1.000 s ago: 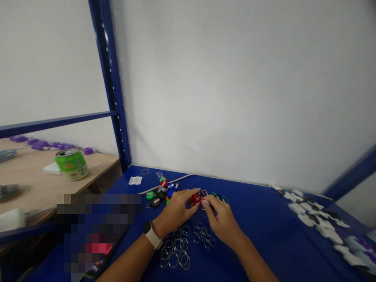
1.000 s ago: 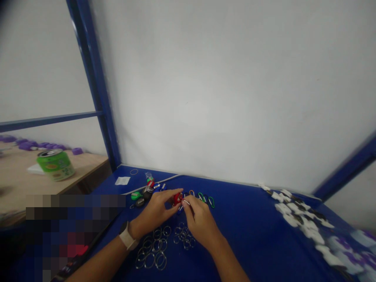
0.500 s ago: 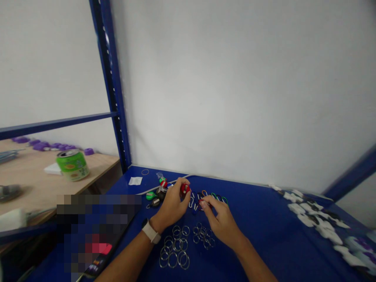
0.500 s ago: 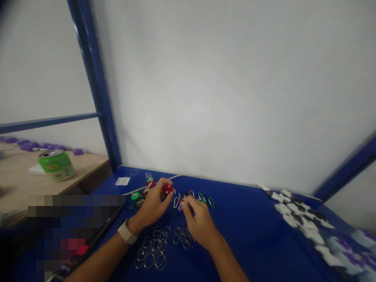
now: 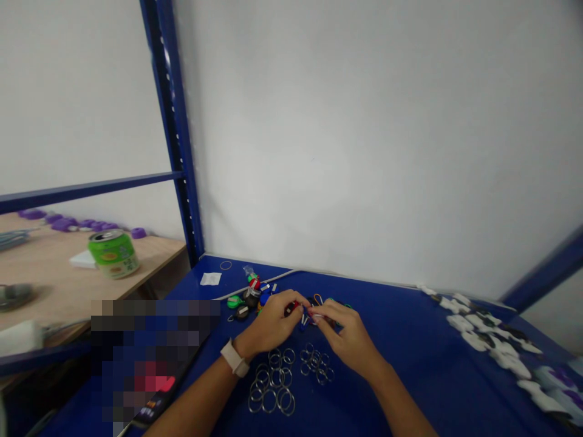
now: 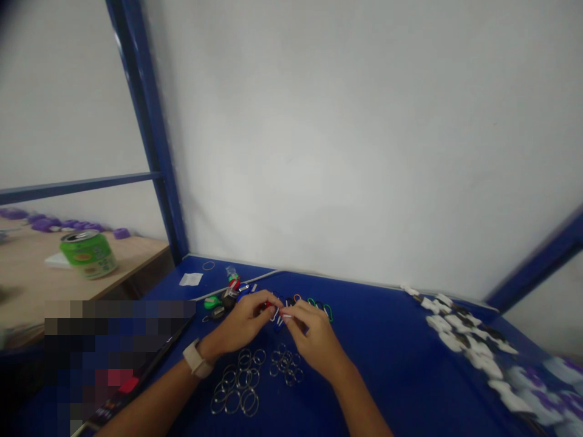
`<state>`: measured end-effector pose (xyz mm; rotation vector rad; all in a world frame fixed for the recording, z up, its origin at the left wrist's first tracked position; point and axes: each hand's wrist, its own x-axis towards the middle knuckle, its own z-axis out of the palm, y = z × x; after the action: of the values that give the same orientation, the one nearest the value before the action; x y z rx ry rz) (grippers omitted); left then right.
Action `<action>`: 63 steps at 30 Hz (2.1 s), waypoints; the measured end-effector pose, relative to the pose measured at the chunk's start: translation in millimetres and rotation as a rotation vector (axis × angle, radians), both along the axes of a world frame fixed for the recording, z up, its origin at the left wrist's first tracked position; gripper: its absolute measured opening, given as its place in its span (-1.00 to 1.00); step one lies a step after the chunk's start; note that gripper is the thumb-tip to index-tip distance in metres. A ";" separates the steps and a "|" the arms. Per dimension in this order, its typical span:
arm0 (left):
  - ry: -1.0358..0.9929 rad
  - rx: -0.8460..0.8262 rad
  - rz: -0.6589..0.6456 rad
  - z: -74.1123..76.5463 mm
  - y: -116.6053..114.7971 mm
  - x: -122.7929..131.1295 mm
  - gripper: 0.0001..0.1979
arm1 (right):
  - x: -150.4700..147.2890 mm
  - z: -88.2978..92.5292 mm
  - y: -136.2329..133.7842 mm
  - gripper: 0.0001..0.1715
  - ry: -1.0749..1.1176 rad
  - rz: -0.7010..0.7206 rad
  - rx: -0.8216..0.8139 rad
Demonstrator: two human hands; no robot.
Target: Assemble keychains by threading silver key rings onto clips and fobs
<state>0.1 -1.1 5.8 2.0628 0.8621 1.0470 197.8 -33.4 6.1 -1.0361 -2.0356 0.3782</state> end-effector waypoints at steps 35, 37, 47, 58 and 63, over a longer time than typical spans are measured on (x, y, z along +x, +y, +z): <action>-0.038 -0.167 0.021 -1.7 3.5 2.6 -0.72 | -4.5 -10.1 0.4 -0.78 -0.644 -0.165 0.158; -0.036 -0.165 0.012 -2.1 3.9 2.2 -0.72 | -7.2 -9.9 -1.0 -0.78 -0.673 -0.176 0.140; -0.023 -0.154 0.015 -1.5 3.2 1.4 -0.73 | -11.5 1.7 -8.6 -0.77 -0.643 -0.158 -0.084; -0.070 -0.223 0.007 5.8 1.0 1.5 -0.70 | -11.3 1.5 -7.7 -0.75 -0.588 -0.261 -0.020; -0.059 -0.244 -0.001 5.0 1.5 0.9 -0.65 | -9.4 -3.2 -4.9 -0.74 -0.579 -0.310 0.080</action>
<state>1.0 0.4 10.8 1.8202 0.9110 0.9469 188.4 -38.4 2.9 -1.5091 -2.3026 -0.1907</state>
